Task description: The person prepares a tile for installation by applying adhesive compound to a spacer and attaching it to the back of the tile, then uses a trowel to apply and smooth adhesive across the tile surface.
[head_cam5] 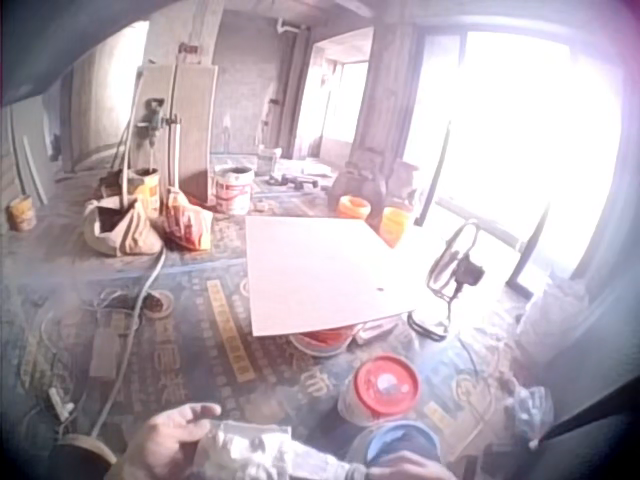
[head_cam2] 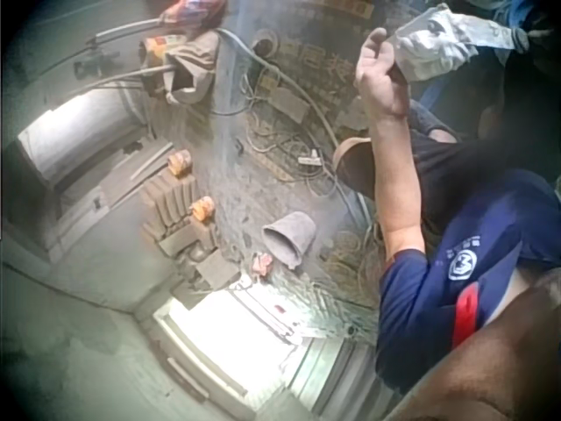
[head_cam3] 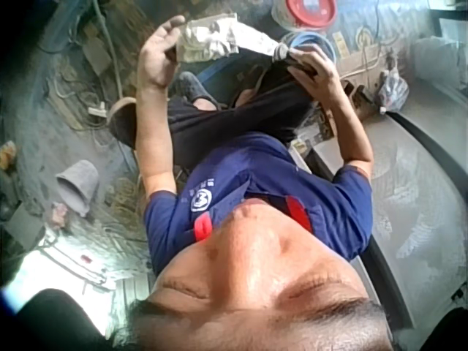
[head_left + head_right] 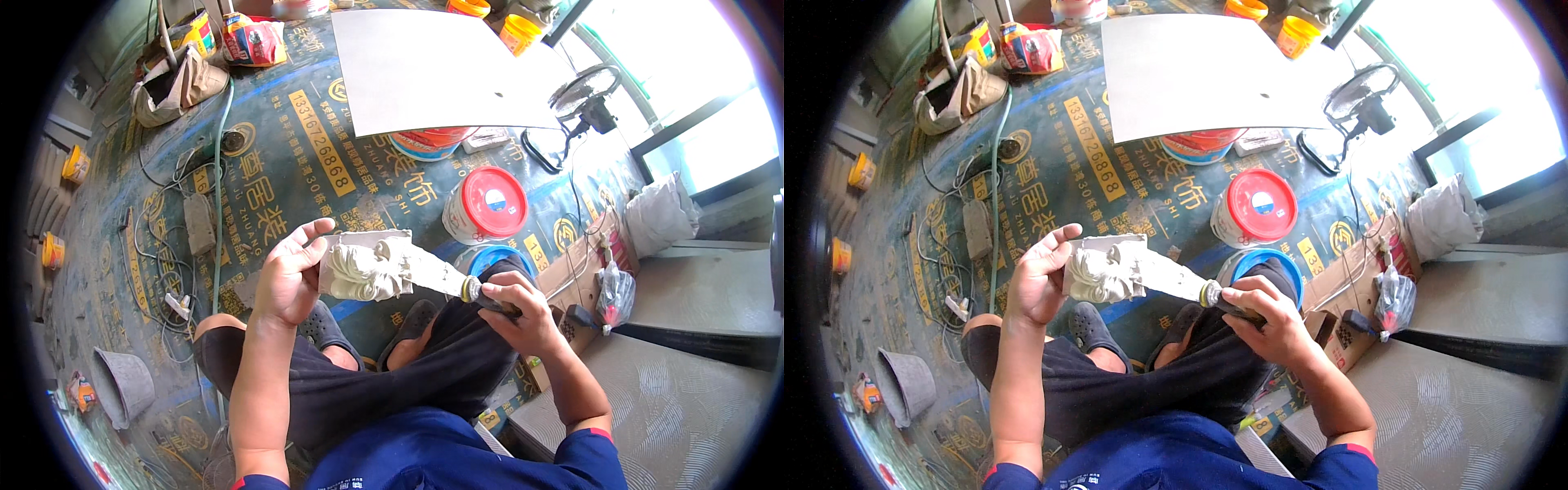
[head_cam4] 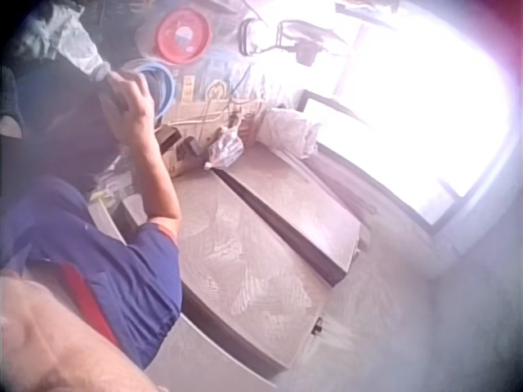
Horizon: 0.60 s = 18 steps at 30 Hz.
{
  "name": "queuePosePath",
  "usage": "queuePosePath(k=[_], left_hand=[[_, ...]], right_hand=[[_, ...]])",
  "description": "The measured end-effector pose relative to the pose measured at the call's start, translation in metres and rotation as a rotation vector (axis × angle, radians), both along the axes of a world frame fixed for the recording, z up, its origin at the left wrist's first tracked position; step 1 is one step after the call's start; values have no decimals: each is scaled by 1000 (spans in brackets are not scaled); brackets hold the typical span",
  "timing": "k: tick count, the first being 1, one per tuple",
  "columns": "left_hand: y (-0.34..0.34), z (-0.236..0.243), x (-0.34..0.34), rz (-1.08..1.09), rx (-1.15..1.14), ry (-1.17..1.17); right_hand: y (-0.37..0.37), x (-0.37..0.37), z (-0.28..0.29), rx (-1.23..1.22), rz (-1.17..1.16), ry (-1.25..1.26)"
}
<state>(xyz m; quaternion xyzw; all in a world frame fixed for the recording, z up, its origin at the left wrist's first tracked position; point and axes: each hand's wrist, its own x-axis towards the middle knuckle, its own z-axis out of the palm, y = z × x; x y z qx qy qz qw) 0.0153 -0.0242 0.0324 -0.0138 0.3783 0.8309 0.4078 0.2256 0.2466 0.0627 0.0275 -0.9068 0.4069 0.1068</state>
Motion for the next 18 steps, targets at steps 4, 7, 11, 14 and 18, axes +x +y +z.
queuePosePath(k=[4,7,11,14,18], left_hand=[[-2,0,-3,42,-89,43],[-9,12,-11,57,-139,178],[-7,25,-9,-27,-166,298],[-9,24,-6,-97,-149,313],[-9,22,-6,-199,-124,332]], right_hand=[[9,12,0,-31,-40,-43],[22,21,-2,-139,-156,-63],[35,13,11,-600,-167,-219],[34,-2,29,-711,-171,-493],[42,-7,33,-750,-102,-593]])
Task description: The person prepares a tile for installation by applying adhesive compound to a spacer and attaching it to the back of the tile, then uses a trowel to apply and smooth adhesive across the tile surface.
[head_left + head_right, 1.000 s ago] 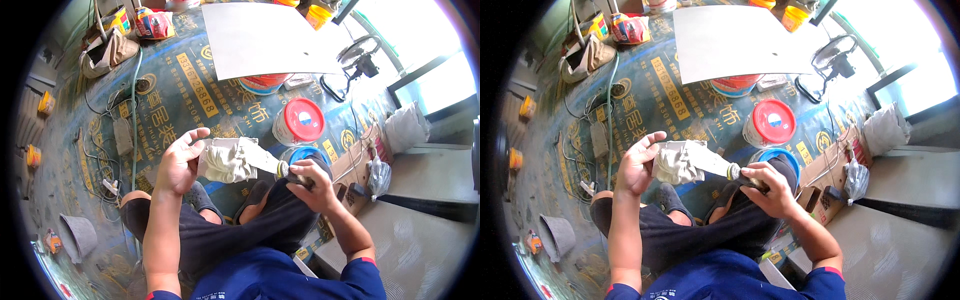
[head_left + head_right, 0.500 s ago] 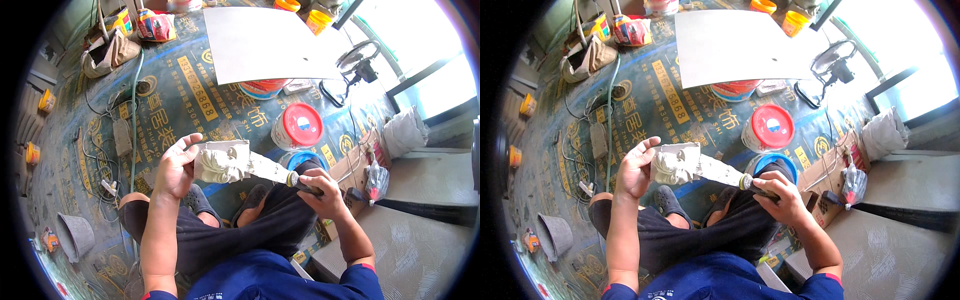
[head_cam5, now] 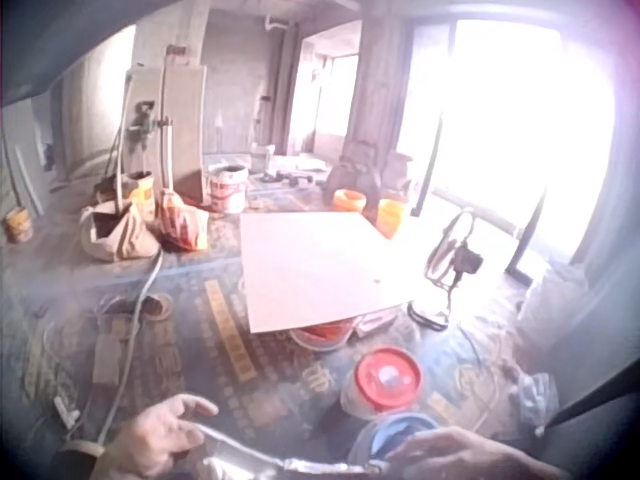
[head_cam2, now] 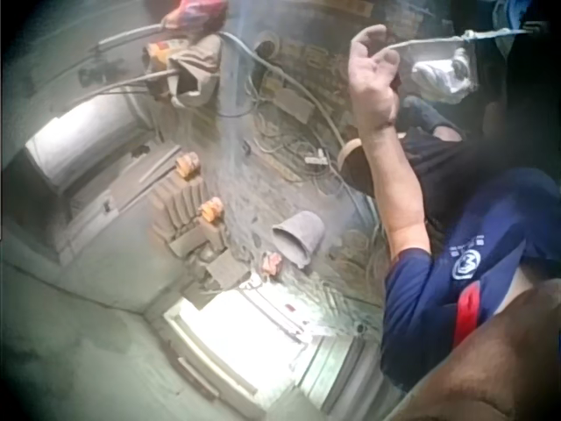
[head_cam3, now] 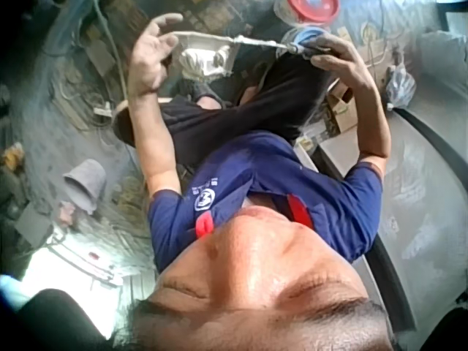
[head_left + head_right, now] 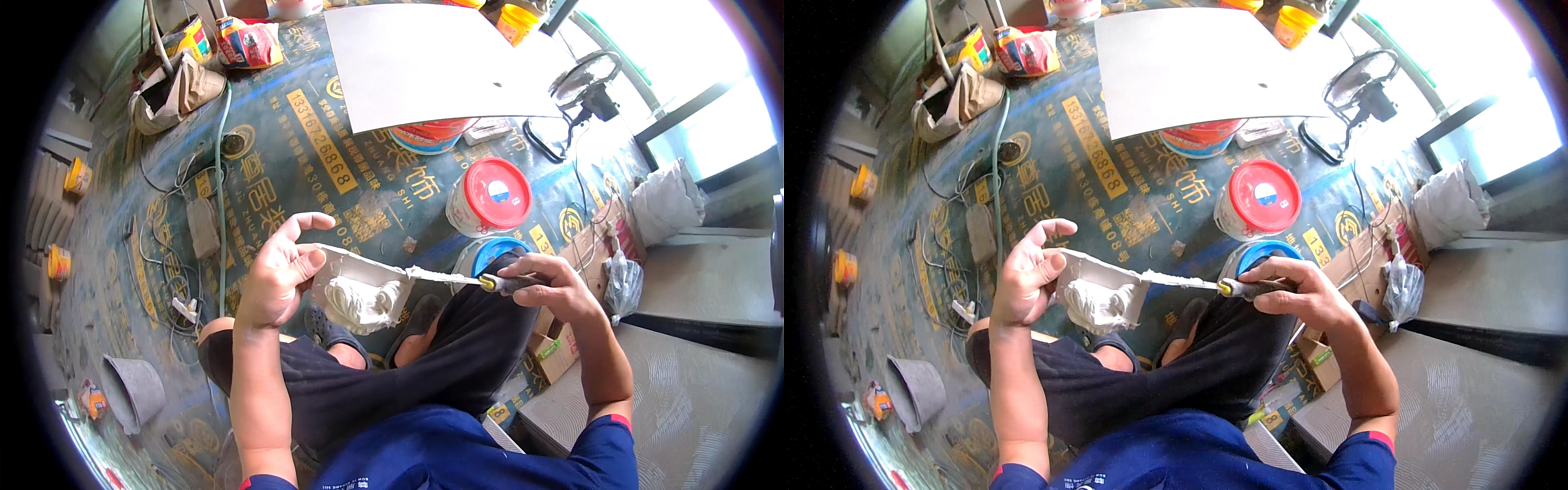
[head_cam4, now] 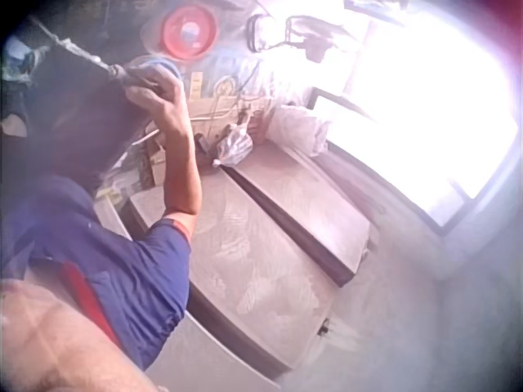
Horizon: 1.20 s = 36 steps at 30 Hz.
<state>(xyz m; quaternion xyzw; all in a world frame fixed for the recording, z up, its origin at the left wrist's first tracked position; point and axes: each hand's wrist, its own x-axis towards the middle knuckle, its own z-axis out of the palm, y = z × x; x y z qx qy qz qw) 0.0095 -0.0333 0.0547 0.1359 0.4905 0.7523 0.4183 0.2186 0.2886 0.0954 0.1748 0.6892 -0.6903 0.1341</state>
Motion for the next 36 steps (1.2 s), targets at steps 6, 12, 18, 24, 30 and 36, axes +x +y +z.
queuePosePath(k=[6,12,18,24,30,36], left_hand=[[12,-4,8,-113,-20,-85],[17,-14,10,-185,-153,-43],[13,-20,11,-77,-188,-60],[10,-29,4,127,-127,-118],[14,-37,2,128,-70,-180],[25,-68,-10,315,-194,-257]], right_hand=[[-6,-15,-5,104,116,-22],[-23,-27,-19,61,89,-14],[-27,-21,-24,-52,-117,90],[-37,4,-24,15,-168,121],[-35,-10,-39,-44,-85,40],[-61,-14,-69,-178,-155,-74]])
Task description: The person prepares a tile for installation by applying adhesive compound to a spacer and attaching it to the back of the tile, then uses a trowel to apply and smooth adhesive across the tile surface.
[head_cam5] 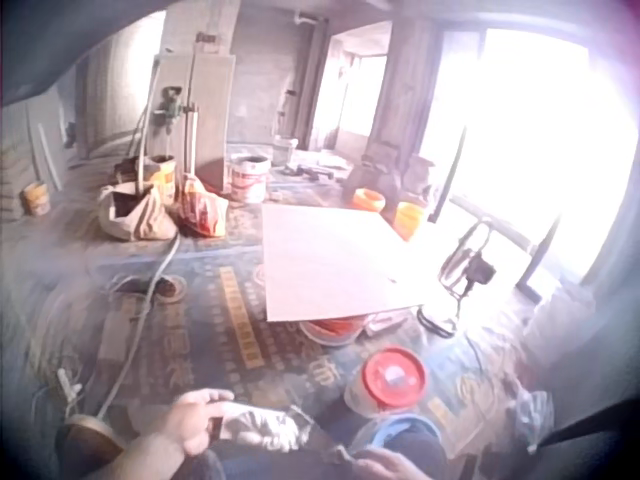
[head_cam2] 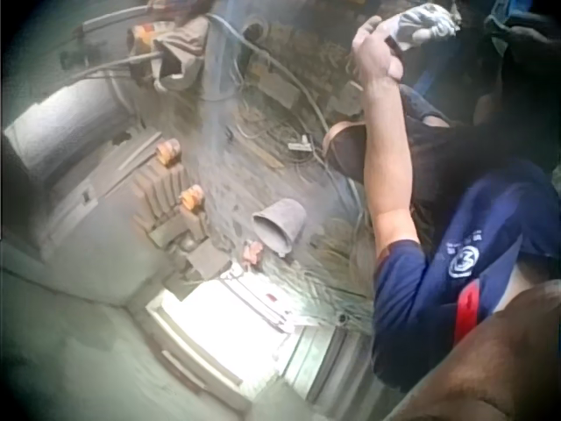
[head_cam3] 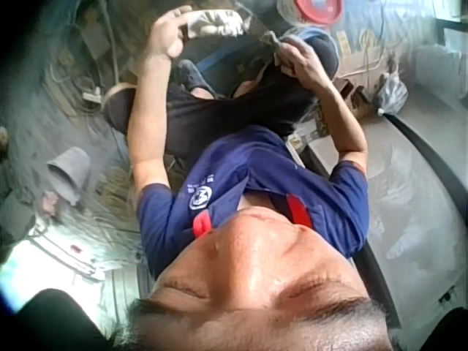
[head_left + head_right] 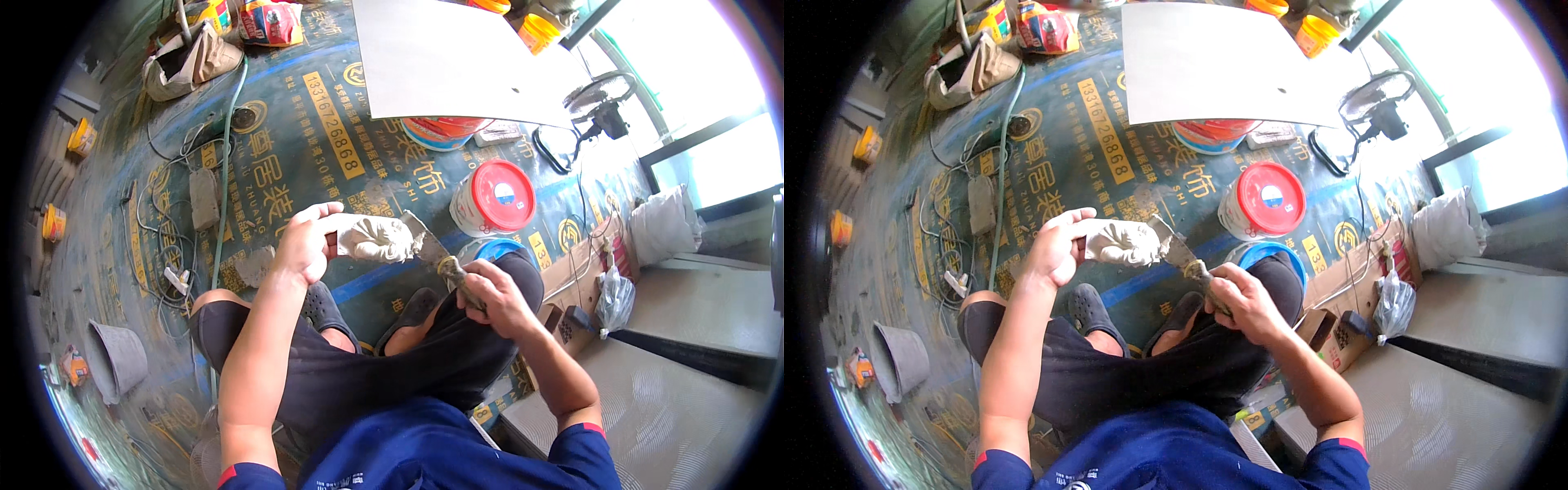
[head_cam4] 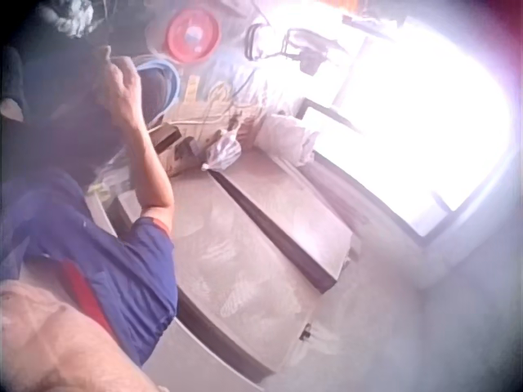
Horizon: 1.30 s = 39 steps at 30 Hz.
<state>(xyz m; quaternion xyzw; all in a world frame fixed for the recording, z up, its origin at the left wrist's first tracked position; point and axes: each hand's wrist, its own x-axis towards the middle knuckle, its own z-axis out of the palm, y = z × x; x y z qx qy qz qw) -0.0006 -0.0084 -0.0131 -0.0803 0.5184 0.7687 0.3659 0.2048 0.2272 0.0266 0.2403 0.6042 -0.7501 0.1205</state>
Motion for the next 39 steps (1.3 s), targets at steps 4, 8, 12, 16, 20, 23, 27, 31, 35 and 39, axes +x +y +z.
queuePosePath(k=[4,8,12,16,20,23,27,31,35,39], left_hand=[[10,-18,-1,106,-71,1],[24,-23,4,174,-95,30],[36,-41,11,211,-141,161],[41,-57,21,279,-298,301],[39,-65,25,201,-505,573],[37,-62,24,241,-390,590],[30,-49,19,199,-323,604],[28,-30,19,116,-267,587],[24,-18,21,135,-137,463],[19,3,23,80,-51,314]], right_hand=[[-33,-3,-18,-93,-106,-53],[-72,-4,-39,-181,-214,-67],[-96,-7,-42,-298,-281,-110],[-104,-6,-43,-507,-305,-150],[-102,0,-45,-782,-337,-194],[-92,2,-45,-1097,-307,-203],[-77,5,-35,-1314,-297,-188],[-76,12,-6,-583,-304,-28],[-74,18,-4,137,-283,192],[-65,13,-9,952,-216,498]])
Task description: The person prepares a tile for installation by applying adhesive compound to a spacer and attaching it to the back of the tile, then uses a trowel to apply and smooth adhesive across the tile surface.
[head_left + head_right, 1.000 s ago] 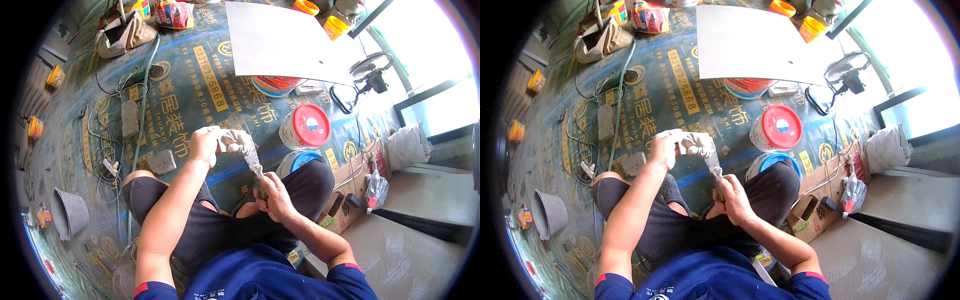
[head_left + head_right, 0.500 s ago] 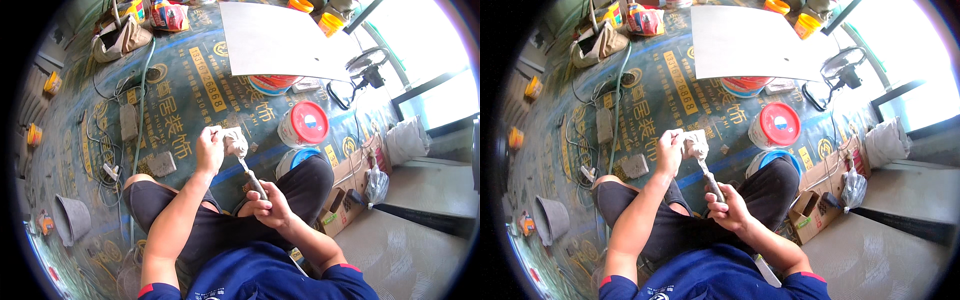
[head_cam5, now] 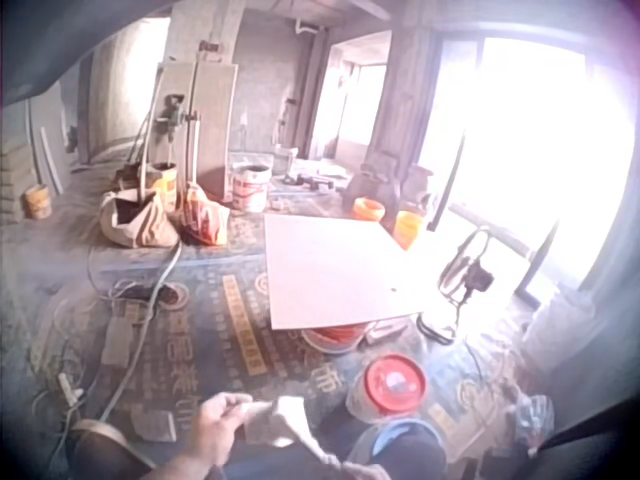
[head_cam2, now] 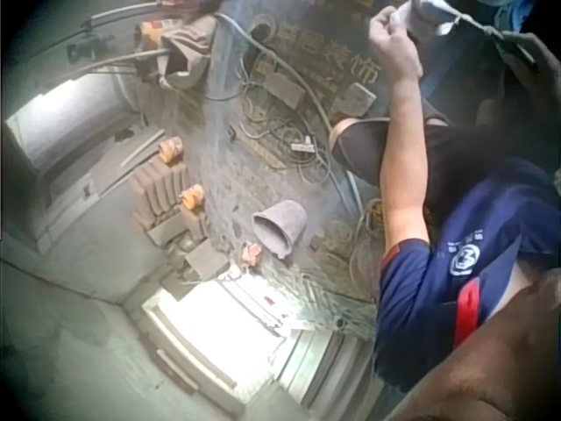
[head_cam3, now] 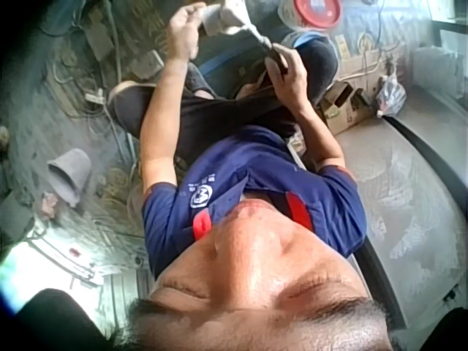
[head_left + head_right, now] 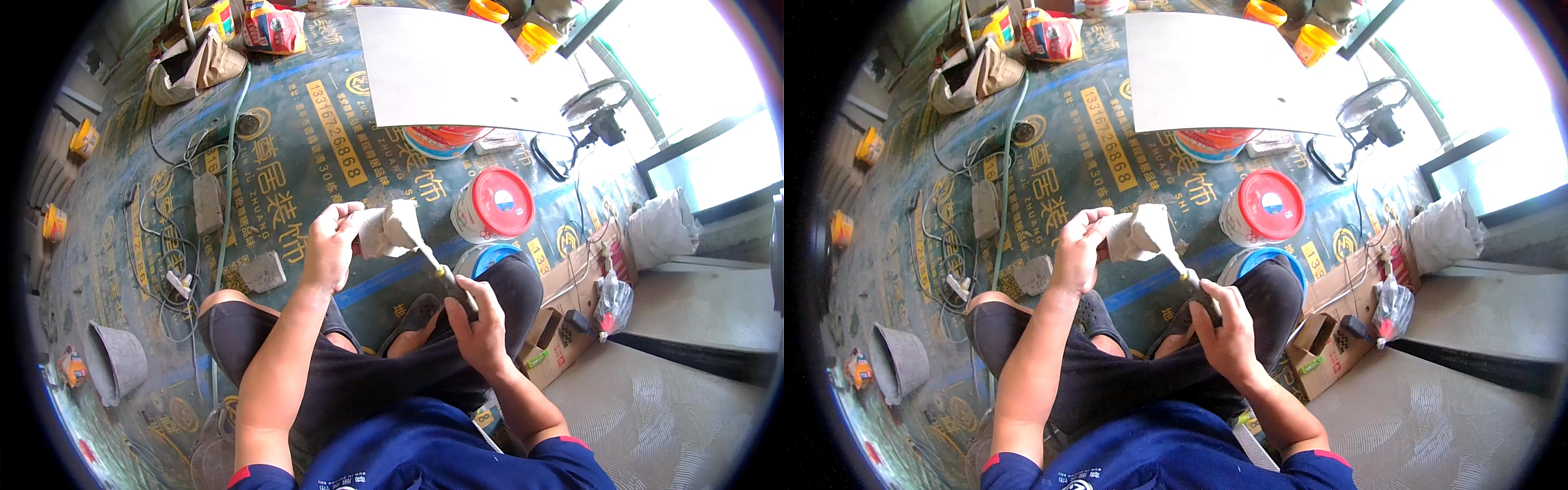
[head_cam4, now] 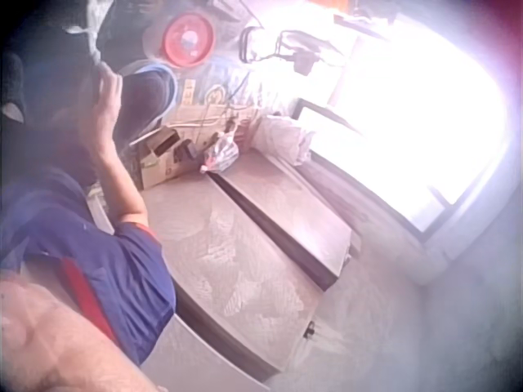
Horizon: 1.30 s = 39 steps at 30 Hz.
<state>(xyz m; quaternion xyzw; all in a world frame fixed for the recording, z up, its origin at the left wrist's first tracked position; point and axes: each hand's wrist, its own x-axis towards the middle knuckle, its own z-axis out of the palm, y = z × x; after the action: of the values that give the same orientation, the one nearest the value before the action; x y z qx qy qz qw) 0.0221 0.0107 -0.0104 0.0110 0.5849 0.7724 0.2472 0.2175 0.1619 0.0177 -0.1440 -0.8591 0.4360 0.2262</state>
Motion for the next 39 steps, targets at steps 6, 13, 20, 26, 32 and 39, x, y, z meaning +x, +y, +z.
queuePosePath(k=[6,13,20,26,32,39], left_hand=[[-3,3,3,-32,112,-165],[-4,-4,1,63,153,-229],[-8,5,-9,39,167,-106],[-10,21,-8,-40,180,-79],[-11,30,-1,-65,210,-91],[8,11,3,144,130,-24]], right_hand=[[-6,7,-15,414,72,-103],[-2,1,-1,479,160,-139],[22,-1,45,-656,184,-307],[32,2,51,-820,146,-175],[40,-3,19,-332,94,-94],[-1,-5,-20,-947,84,-162]])
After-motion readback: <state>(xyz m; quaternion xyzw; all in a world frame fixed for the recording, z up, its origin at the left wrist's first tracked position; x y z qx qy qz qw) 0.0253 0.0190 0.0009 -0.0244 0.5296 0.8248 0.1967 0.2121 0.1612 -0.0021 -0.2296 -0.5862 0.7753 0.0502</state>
